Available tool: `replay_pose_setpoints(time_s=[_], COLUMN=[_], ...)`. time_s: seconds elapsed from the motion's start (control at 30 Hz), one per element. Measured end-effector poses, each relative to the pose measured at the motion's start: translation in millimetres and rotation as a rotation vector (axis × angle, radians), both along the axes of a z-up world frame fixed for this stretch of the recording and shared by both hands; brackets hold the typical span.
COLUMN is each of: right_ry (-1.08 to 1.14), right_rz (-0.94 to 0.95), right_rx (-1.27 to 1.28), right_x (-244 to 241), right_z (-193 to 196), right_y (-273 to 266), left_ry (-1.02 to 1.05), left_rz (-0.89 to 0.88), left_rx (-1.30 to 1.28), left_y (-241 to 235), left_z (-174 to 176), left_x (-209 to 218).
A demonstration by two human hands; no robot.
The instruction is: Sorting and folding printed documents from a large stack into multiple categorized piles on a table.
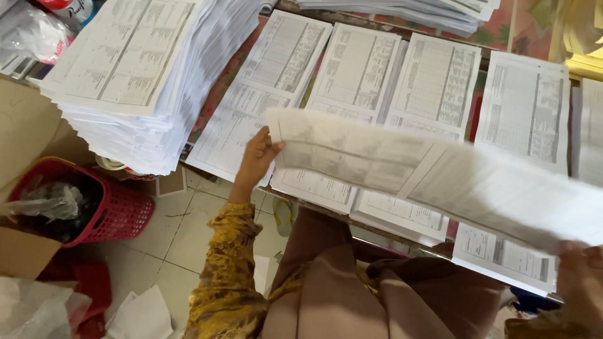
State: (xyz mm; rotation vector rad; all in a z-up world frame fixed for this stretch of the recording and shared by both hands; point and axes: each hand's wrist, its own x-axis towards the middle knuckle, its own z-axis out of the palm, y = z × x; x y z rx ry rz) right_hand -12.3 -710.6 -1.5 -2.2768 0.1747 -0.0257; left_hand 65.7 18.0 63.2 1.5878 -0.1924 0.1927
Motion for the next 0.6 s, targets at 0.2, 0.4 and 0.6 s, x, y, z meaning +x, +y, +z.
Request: replay_pose_setpoints(time_s=[0.2,0.4,0.6], right_ry=[-0.048,0.075,0.096], right_rz=[-0.207,-0.132,-0.137], right_rx=[0.108,0.047,0.318], right_x=[-11.2,36.1,73.2], right_z=[58.0,39.1,-13.1], right_y=[86.9,38.3,-3.3], left_ry=[0.045,0.371,0.594], left_rz=[-0.001,-0.256,-0.256], left_rx=[0.416,0.123,-0.165], left_y=[9.4,28.1,66.9], left_z=[-65.6,7.9,-1.6], left_x=[16.2,8.6,0.5])
